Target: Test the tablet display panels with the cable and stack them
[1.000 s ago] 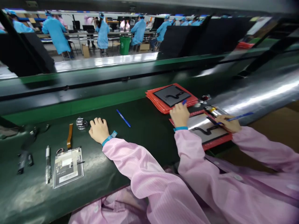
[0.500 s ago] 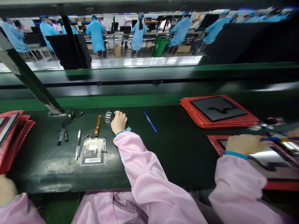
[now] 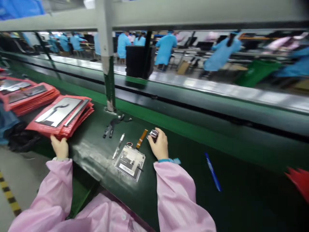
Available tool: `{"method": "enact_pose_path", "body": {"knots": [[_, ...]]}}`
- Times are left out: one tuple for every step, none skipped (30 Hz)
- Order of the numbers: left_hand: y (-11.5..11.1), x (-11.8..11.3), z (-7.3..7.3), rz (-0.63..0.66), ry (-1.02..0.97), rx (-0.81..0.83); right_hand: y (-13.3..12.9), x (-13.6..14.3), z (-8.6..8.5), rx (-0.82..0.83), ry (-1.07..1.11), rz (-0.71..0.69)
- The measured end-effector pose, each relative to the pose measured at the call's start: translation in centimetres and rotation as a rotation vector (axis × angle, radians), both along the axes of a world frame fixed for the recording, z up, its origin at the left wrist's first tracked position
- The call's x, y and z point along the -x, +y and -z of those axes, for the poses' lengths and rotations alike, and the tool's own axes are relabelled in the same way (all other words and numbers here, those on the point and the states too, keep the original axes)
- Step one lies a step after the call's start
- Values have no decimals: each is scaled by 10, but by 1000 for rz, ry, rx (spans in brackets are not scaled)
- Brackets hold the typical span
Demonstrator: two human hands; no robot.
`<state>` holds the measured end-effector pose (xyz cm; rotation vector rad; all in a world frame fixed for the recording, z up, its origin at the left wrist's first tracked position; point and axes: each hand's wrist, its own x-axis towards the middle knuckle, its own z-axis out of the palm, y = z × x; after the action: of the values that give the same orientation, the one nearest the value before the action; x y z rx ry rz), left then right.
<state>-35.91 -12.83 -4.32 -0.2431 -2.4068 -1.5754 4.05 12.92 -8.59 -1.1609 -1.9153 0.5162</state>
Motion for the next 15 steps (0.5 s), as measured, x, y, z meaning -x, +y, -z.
{"method": "enact_pose_path", "body": {"knots": [[-3, 5, -1, -36, -19, -56, 0, -1, 2, 5, 4, -5], [-7, 11, -3, -72, -39, -108, 1, -2, 4, 9, 8, -7], [-11, 18, -8, -109, -56, -154, 1, -3, 6, 12, 12, -10], [-15, 26, -15, -146, -66, -194, 0, -4, 7, 14, 15, -13], [-20, 35, -23, -180, -67, -226, 0, -5, 8, 15, 18, -13], [-25, 45, -34, -210, -58, -251, -1, -6, 9, 17, 19, -13], [-29, 56, -47, -234, -40, -269, -1, -6, 9, 19, 19, -10], [-33, 67, -61, -251, -21, -277, -1, -7, 10, 24, 17, -5], [-36, 78, -76, -257, -3, -277, -1, -7, 10, 30, 13, -2], [-39, 90, -91, -253, 10, -267, -1, -7, 11, 37, 10, 1], [-40, 101, -106, -246, 24, -250, 0, -7, 11, 46, 6, 1], [-41, 112, -120, -218, 35, -221, 0, -7, 11, 55, 3, -1], [-41, 122, -132, -180, 31, -184, 0, -7, 10, 62, 1, -1], [-40, 131, -141, -120, 11, -131, 0, -7, 10, 67, 1, -1], [-37, 138, -147, -53, -19, -63, 0, -7, 10, 69, 3, 0]]}}
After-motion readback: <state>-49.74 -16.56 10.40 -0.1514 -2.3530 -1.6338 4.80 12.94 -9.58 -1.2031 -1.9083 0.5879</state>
